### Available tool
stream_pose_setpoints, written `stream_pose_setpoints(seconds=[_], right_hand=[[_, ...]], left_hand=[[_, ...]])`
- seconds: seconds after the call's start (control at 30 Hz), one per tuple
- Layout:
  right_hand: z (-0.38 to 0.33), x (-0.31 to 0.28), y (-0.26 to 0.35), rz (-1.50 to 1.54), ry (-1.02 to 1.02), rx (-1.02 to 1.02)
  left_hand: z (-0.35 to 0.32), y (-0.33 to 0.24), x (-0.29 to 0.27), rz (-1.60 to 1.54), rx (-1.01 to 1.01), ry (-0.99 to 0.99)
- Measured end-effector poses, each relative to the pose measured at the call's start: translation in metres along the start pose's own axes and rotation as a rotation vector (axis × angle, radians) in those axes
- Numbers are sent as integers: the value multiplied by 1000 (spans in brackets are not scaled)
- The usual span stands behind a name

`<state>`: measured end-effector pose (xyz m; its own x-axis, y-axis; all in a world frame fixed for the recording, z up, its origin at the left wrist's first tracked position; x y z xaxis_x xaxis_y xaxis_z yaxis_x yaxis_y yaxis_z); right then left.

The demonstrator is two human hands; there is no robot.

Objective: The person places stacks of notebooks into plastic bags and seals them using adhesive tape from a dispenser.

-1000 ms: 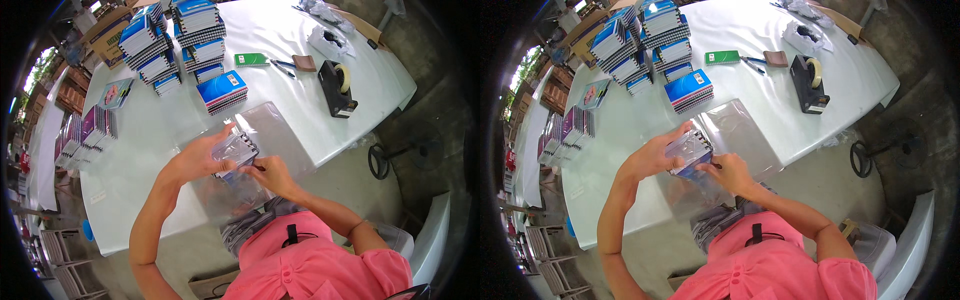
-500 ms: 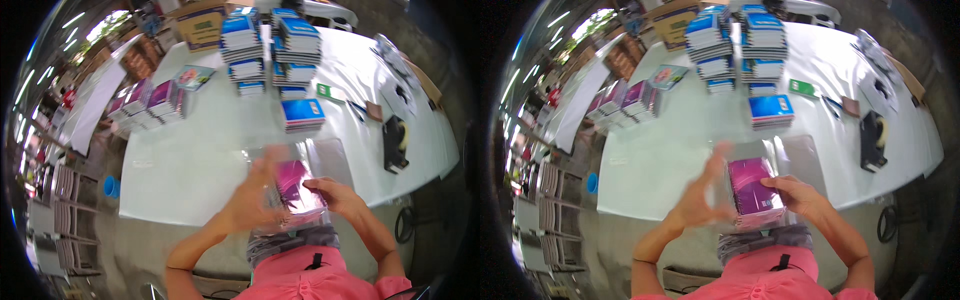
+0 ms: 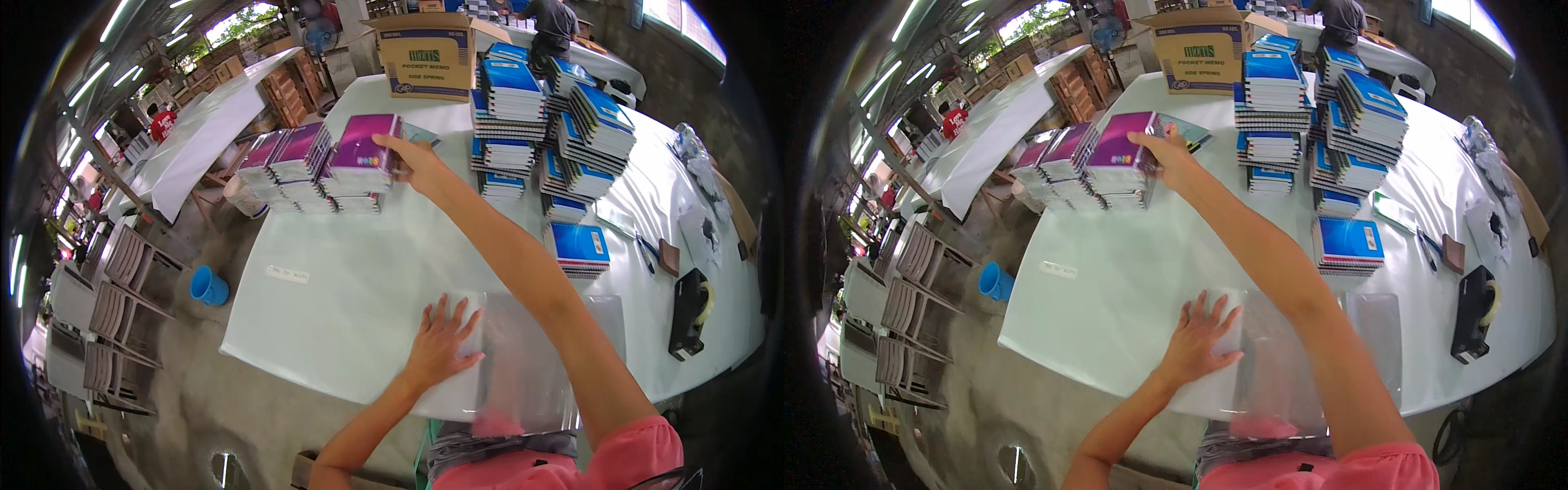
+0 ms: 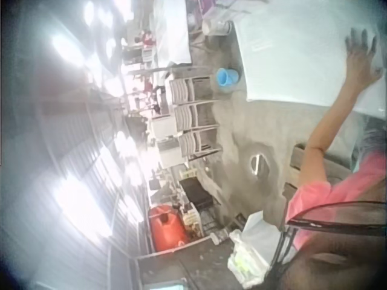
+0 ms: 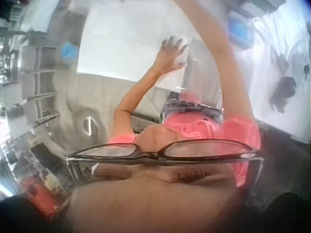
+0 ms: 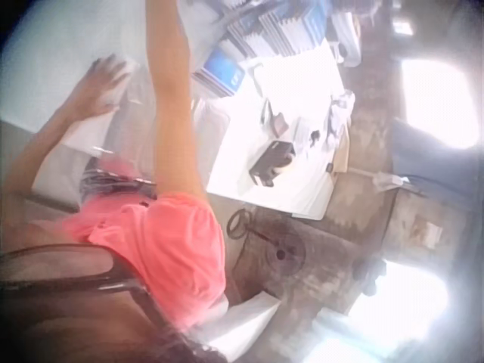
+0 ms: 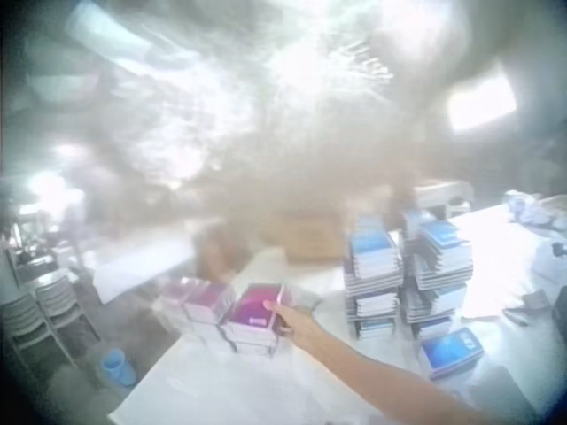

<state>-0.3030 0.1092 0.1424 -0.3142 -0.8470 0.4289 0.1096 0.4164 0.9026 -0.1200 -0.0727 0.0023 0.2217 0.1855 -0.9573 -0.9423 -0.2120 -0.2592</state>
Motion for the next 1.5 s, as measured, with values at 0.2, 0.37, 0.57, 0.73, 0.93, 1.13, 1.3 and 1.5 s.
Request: stream_pose_setpoints(seconds=[0.2,0.37,0.57,0.73,0.93,1.13,1.3,1.5], right_hand=[[87,-11,-29,-504,-165,-89],[74,3,-68,-615,-19,-136],[75,9,-51,-699,-52,-230],[1,-22,-36,-961,-138,-392],[-268,-158,19,-1199,37,-523],[-459,-252,-3,-1457,-432,-156],[-486,-256,-13,-1695,-325,-142],[-506,-276,-10,-1777,-306,-90]], left_hand=[[8,-6,0,-62,55,-46],[-1,3,2,-60,29,-77],[5,-3,-1,-58,52,-48],[6,2,8,-40,23,-7],[6,-1,12,-57,69,-5],[19,-47,-17,-5,124,-153],[13,-126,7,20,377,147],[-19,-173,24,-8,266,185]])
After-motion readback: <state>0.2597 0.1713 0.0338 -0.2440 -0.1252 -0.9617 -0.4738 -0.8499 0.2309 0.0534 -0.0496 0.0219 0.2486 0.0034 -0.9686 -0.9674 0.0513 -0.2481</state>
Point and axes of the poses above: each hand's wrist, its own z-axis towards the middle knuckle, its own x-axis out of the palm, y = z × x, the point moved 2 cm from there along z, towards the middle knuckle, and after that the axes turned 8 degrees about y, right-handed, at the moved point
